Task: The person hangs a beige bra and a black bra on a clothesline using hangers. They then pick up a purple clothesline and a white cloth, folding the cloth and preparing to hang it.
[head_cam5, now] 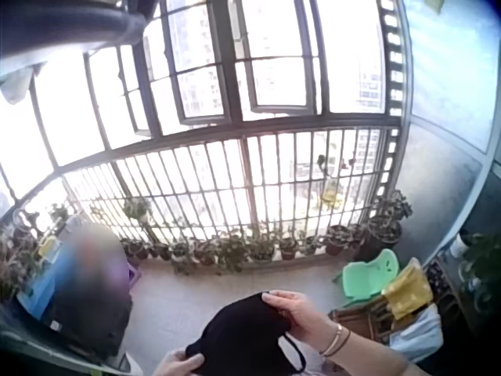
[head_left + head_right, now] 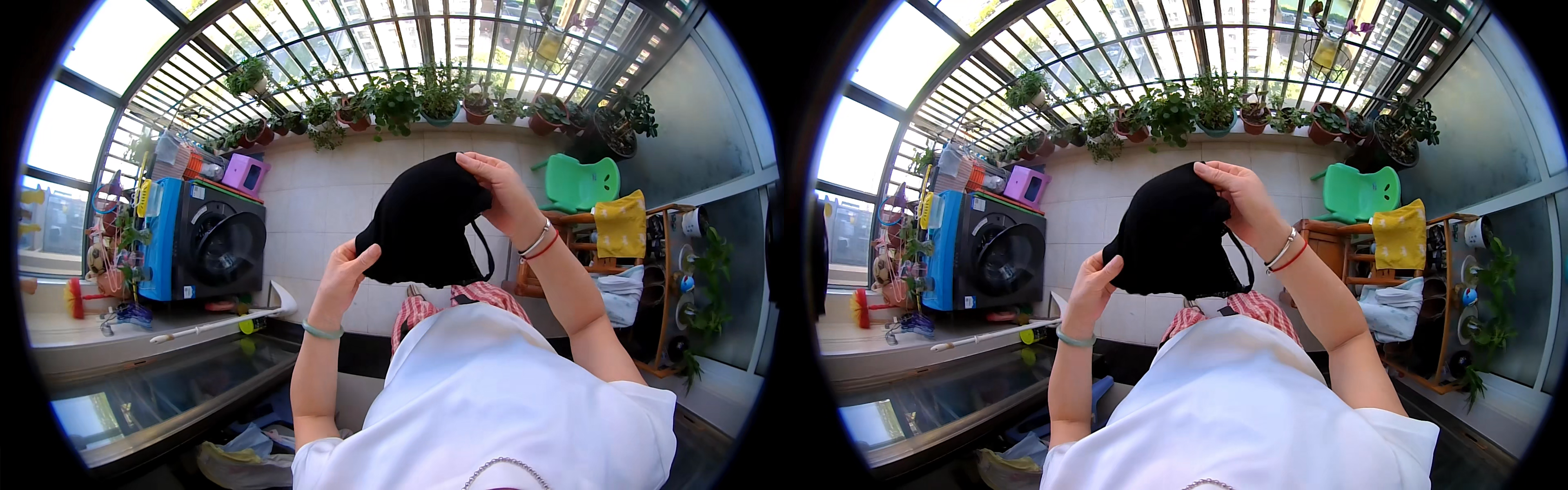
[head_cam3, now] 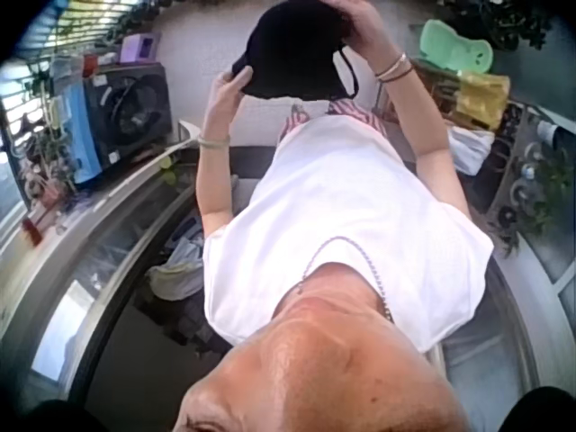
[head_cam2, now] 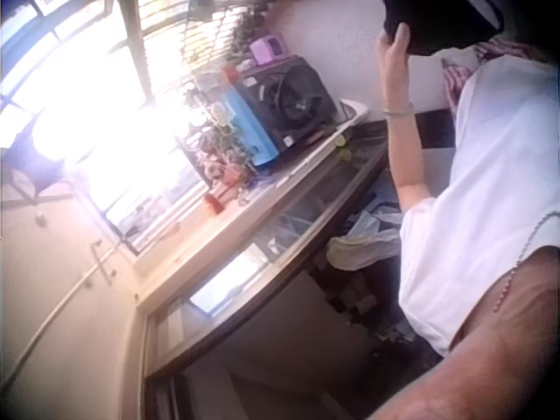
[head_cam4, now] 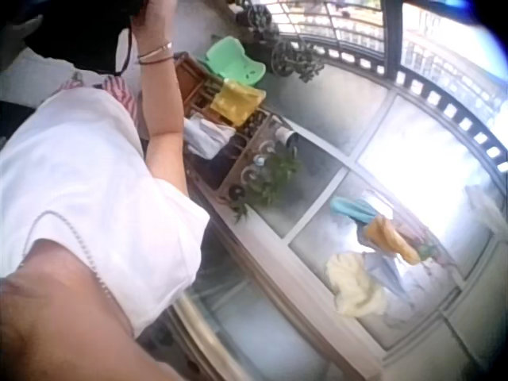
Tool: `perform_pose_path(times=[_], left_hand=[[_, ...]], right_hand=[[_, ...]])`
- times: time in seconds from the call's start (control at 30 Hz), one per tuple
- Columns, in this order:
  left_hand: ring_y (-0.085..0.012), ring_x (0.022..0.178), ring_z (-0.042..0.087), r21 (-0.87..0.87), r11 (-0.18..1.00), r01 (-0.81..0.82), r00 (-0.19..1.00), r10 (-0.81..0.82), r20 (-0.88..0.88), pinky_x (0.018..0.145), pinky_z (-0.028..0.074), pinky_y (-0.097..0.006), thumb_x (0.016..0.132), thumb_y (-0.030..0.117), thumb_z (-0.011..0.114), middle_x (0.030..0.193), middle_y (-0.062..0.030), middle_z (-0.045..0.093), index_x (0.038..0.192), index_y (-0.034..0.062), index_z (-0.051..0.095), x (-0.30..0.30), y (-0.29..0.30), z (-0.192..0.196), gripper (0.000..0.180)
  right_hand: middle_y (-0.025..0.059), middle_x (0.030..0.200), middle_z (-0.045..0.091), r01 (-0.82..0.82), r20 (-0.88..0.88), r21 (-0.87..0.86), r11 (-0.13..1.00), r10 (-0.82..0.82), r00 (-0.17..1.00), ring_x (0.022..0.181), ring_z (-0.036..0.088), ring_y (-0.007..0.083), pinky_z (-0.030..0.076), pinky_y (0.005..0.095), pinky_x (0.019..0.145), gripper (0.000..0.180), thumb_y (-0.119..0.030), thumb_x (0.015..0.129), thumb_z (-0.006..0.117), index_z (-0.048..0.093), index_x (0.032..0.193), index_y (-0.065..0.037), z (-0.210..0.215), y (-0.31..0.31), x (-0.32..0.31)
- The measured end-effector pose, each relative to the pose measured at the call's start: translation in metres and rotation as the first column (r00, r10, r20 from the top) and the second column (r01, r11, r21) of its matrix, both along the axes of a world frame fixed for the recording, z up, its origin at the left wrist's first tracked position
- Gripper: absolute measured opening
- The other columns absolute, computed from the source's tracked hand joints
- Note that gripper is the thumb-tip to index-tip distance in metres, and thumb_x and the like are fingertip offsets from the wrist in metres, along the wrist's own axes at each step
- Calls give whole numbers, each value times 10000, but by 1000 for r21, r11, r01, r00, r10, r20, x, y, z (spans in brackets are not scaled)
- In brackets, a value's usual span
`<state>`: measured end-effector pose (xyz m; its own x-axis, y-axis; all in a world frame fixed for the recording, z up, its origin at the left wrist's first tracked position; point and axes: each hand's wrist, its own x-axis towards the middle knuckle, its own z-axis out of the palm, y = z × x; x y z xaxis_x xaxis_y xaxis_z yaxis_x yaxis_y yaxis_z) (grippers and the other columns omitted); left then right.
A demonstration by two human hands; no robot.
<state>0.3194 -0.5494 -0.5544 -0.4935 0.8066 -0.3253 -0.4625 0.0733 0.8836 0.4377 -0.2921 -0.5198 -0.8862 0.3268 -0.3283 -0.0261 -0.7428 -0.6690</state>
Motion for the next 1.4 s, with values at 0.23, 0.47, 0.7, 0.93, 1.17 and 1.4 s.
perform_pose_path(times=[0.23,0.47,0.7,0.93,1.17,1.4], left_hand=[[-51,722,581,-92,928,-361,862,294,-413,687,437,-176,932,209,629,782,20,645,960,16,666,-50,-16,-5,199],[-125,835,592,101,870,-483,700,453,-552,780,469,-255,982,397,505,882,-32,629,957,32,635,-11,16,1,388],[-174,868,647,67,982,-178,980,171,100,796,523,-306,973,384,506,988,-118,667,1103,-24,603,26,70,25,439],[-62,365,415,-63,997,39,998,-43,-54,343,320,-192,954,169,487,752,-116,662,1012,-2,626,9,60,41,228],[-55,449,484,-269,900,344,886,-406,-224,515,421,-185,979,483,448,712,-91,652,1290,21,544,1,66,64,565],[-186,982,636,86,961,263,935,-276,223,884,487,-335,993,407,461,1036,-121,669,1214,43,581,20,104,47,443]], right_hand=[[0,833,649,-57,-28,50,997,58,998,698,614,70,512,229,634,121,-183,930,611,593,891,-70,-14,-6,4],[60,867,642,83,-99,105,991,-73,992,709,645,120,528,233,524,159,-175,946,586,532,956,-25,-5,-29,-9],[26,711,615,317,-274,659,682,-175,946,648,605,64,490,206,551,171,-82,920,619,467,873,-18,-8,-64,-11],[-88,693,482,532,-346,629,567,-408,845,623,393,-7,302,155,552,200,-110,884,686,522,787,-51,-9,-19,-4],[-79,704,523,519,-357,603,606,-377,855,638,459,-7,373,156,568,185,-141,882,693,560,806,-38,-1,4,1],[-53,682,568,487,-353,722,491,-345,870,627,483,8,396,177,540,130,-89,854,710,625,835,8,14,-12,5]])
